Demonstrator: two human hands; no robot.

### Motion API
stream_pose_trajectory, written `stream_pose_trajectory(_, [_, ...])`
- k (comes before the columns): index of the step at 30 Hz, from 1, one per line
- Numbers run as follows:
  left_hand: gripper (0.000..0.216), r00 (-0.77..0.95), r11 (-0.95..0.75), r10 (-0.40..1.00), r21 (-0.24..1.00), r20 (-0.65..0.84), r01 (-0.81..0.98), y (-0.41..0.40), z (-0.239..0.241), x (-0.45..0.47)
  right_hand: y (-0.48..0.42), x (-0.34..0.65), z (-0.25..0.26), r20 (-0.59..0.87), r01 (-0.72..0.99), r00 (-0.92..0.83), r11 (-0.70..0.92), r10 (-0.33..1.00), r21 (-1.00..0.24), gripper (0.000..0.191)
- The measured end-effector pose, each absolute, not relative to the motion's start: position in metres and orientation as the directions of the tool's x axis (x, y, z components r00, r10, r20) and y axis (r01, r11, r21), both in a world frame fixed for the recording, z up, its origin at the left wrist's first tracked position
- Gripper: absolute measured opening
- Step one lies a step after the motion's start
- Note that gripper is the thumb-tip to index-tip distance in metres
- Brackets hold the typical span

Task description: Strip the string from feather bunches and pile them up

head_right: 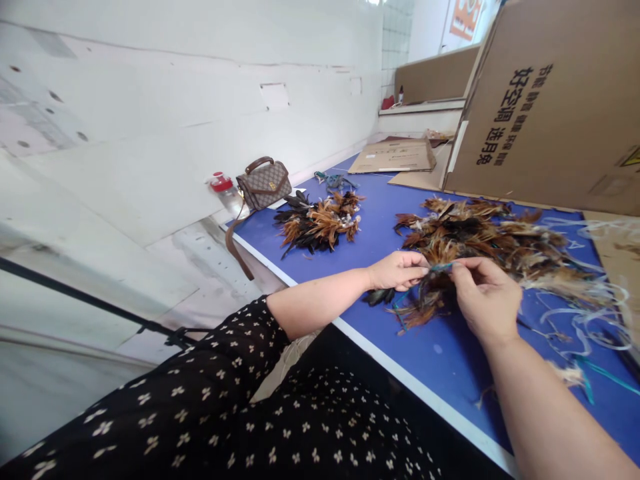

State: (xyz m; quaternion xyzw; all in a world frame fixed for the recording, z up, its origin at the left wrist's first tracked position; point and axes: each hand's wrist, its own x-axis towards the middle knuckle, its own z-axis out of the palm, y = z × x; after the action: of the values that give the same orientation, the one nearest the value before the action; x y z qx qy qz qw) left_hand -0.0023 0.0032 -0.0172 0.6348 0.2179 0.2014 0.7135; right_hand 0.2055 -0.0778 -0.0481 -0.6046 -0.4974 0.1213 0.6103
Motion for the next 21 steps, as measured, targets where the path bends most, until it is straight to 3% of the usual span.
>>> stream_pose_trajectory(3, [0.016, 0.756, 0.081, 0.652, 0.997, -0.054, 0.001, 0.005, -0.021, -0.001, -0.074, 0.213, -0.04, 0.504, 0.502, 0.645, 0.178, 0.575, -0.846, 0.022])
stream_pose_trajectory(7, [0.019, 0.711, 0.099, 0.702, 0.994, -0.04, -0.042, 0.009, -0.023, 0.0, -0.069, 0.245, -0.032, 0.558, 0.58, 0.759, 0.042, 0.336, -0.813, 0.029])
stream_pose_trajectory(11, [0.018, 0.716, 0.136, 0.698, 0.981, 0.006, -0.141, 0.011, -0.022, 0.001, -0.067, 0.262, -0.035, 0.636, 0.72, 0.639, -0.044, 0.432, -0.693, 0.029])
stream_pose_trajectory(14, [0.022, 0.75, 0.178, 0.655, 0.947, 0.09, -0.269, 0.011, -0.023, 0.002, -0.069, 0.252, -0.036, 0.715, 0.815, 0.517, -0.017, 0.471, -0.579, 0.048])
stream_pose_trajectory(16, [0.033, 0.764, 0.194, 0.629, 0.923, 0.144, -0.333, 0.011, -0.023, 0.002, -0.072, 0.238, -0.034, 0.753, 0.855, 0.425, 0.052, 0.501, -0.517, 0.056])
stream_pose_trajectory(21, [0.055, 0.786, 0.152, 0.587, 0.928, 0.193, -0.341, 0.009, -0.023, 0.002, -0.081, 0.193, -0.032, 0.725, 0.845, 0.13, 0.306, 0.677, -0.438, 0.041])
